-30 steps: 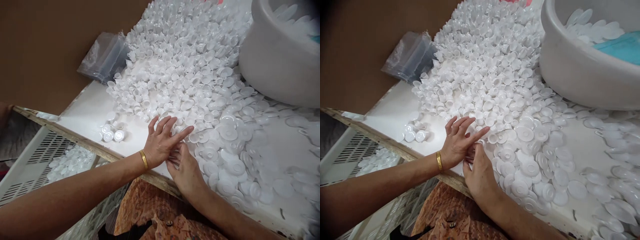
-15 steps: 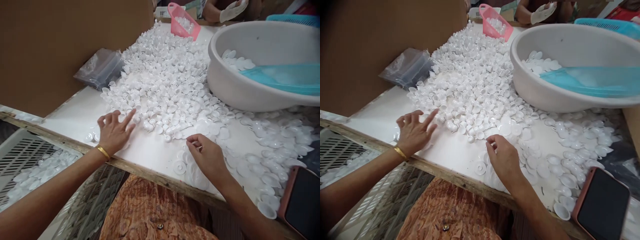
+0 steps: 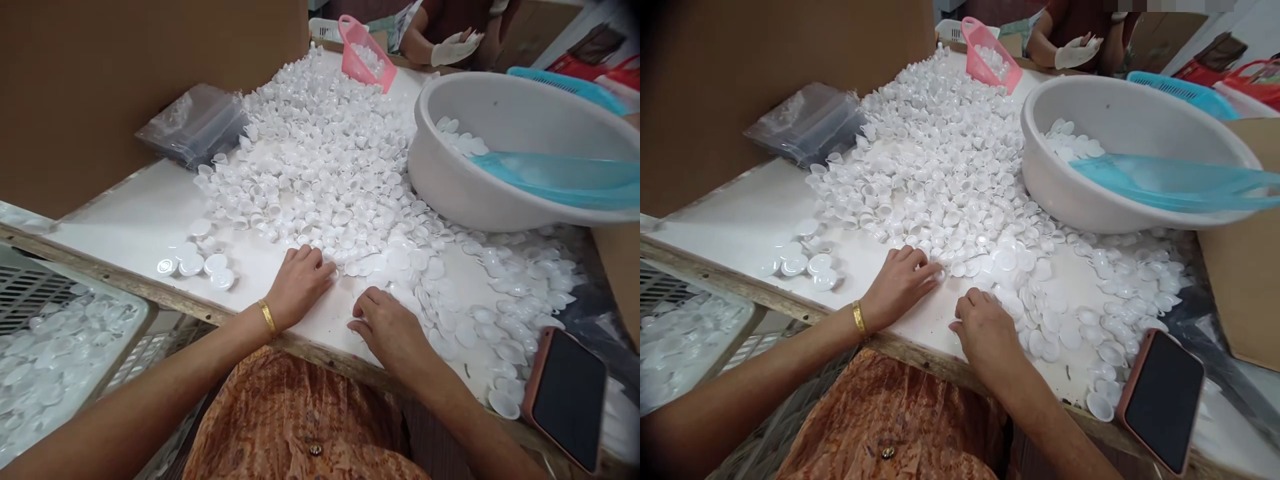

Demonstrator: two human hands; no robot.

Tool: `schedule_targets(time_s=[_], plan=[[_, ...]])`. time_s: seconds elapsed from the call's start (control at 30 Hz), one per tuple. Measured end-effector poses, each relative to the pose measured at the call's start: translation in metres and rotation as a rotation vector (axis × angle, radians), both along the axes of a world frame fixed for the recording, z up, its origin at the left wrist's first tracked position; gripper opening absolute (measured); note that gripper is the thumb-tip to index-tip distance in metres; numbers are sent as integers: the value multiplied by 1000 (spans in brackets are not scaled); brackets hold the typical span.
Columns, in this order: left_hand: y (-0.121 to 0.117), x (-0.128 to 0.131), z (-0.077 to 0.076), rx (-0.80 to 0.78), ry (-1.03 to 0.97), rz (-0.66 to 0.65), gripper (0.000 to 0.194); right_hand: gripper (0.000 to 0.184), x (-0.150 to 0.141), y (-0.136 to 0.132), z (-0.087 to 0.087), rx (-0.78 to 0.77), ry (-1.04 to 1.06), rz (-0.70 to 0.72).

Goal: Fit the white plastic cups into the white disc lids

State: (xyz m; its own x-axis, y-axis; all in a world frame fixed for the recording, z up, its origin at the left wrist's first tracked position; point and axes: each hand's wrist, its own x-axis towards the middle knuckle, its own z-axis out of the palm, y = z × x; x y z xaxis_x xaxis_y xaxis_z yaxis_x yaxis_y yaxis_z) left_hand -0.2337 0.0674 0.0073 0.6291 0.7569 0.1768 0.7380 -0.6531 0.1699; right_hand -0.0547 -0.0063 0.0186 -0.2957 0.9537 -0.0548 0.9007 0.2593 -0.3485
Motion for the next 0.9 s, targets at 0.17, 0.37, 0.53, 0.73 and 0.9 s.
schedule_targets(time_s=[0.17,0.37,0.53,0.73,0.9], plan=[[-2,-12,-1,-58,7,10,12,10,10,6,8,-237,348,-190],[-21,-35,19,-341,-222,234,26,16,-9,20,11,-463,847,-390],[-22,-28,38,-917,-586,423,40,4,-32,26,4,2,760,-116],[-9,-28,20,-1020,-793,594,19,11,-37,34,-21,242,559,156],[-9,-28,4,-973,-710,594,16,20,-35,30,-36,288,438,215]])
